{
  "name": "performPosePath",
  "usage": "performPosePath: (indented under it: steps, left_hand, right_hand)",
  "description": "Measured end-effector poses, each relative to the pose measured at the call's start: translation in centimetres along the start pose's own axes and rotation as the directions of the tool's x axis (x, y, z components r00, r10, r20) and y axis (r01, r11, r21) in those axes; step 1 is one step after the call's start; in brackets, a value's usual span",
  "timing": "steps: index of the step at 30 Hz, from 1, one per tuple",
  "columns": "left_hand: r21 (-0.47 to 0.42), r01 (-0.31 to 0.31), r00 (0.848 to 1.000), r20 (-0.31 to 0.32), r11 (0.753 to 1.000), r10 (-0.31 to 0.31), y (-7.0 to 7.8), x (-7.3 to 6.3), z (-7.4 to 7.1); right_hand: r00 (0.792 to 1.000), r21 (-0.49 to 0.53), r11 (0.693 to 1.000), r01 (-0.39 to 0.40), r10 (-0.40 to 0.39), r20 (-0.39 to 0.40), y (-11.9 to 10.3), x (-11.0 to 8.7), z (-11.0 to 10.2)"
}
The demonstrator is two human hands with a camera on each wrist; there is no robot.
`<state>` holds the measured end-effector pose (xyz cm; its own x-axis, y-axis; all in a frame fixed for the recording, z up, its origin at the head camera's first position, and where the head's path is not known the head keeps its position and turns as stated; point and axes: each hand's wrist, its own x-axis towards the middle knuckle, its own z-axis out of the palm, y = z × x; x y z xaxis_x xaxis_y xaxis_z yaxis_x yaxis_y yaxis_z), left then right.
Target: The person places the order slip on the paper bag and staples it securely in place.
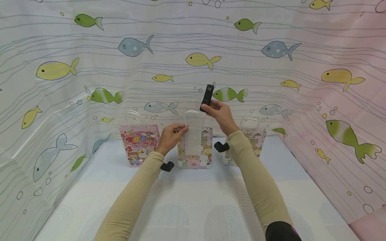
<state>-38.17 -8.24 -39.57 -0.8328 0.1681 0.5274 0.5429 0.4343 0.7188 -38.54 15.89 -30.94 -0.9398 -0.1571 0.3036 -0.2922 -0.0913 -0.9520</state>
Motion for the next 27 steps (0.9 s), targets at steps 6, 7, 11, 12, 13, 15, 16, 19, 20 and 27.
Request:
performPosePath:
  steps: [6,7,11,12,13,15,16,19,20,27]
  left_hand:
    - [0.0,-0.008,1.0,-0.005,1.0,0.008,-0.1,0.1,0.0]
    - [0.002,-0.009,1.0,-0.006,1.0,0.009,-0.1,0.1,0.0]
    - [0.002,0.0,1.0,-0.005,1.0,0.0,-0.1,0.1,0.0]
    - [0.002,0.003,1.0,-0.005,1.0,-0.003,-0.1,0.1,0.0]
    - [0.002,0.007,1.0,-0.003,1.0,-0.007,0.0,0.1,0.0]
    - [0.002,0.015,1.0,0.0,1.0,-0.015,0.0,0.1,0.0]
    - [0.003,0.018,1.0,0.001,1.0,-0.018,0.0,0.1,0.0]
    - [0.008,0.025,1.0,0.004,1.0,-0.025,0.0,0.1,0.0]
    - [0.01,0.027,1.0,0.004,1.0,-0.027,0.0,0.0,0.0]
    - [0.027,0.03,1.0,0.004,0.999,-0.03,0.0,0.1,0.1]
  right_hand:
    - [0.999,-0.023,0.999,-0.038,0.038,0.013,0.5,1.0,-0.4]
    - [0.999,-0.02,0.999,-0.046,0.047,0.025,0.5,1.2,-0.5]
    - [0.992,-0.044,0.995,-0.085,0.089,0.09,0.9,1.6,-0.5]
    - [0.989,-0.058,0.994,-0.097,0.103,0.104,1.0,1.7,-0.4]
    - [0.987,-0.071,0.991,-0.11,0.118,0.113,1.1,1.8,-0.4]
    - [0.982,-0.113,0.985,-0.129,0.143,0.125,1.3,1.9,-0.3]
    - [0.98,-0.13,0.982,-0.138,0.155,0.129,1.3,2.0,-0.2]
    - [0.972,-0.182,0.971,-0.153,0.181,0.148,1.4,2.0,0.0]
    - [0.97,-0.202,0.967,-0.154,0.186,0.155,1.4,2.0,0.0]
    - [0.947,-0.29,0.952,-0.103,0.182,0.263,1.4,1.9,0.4]
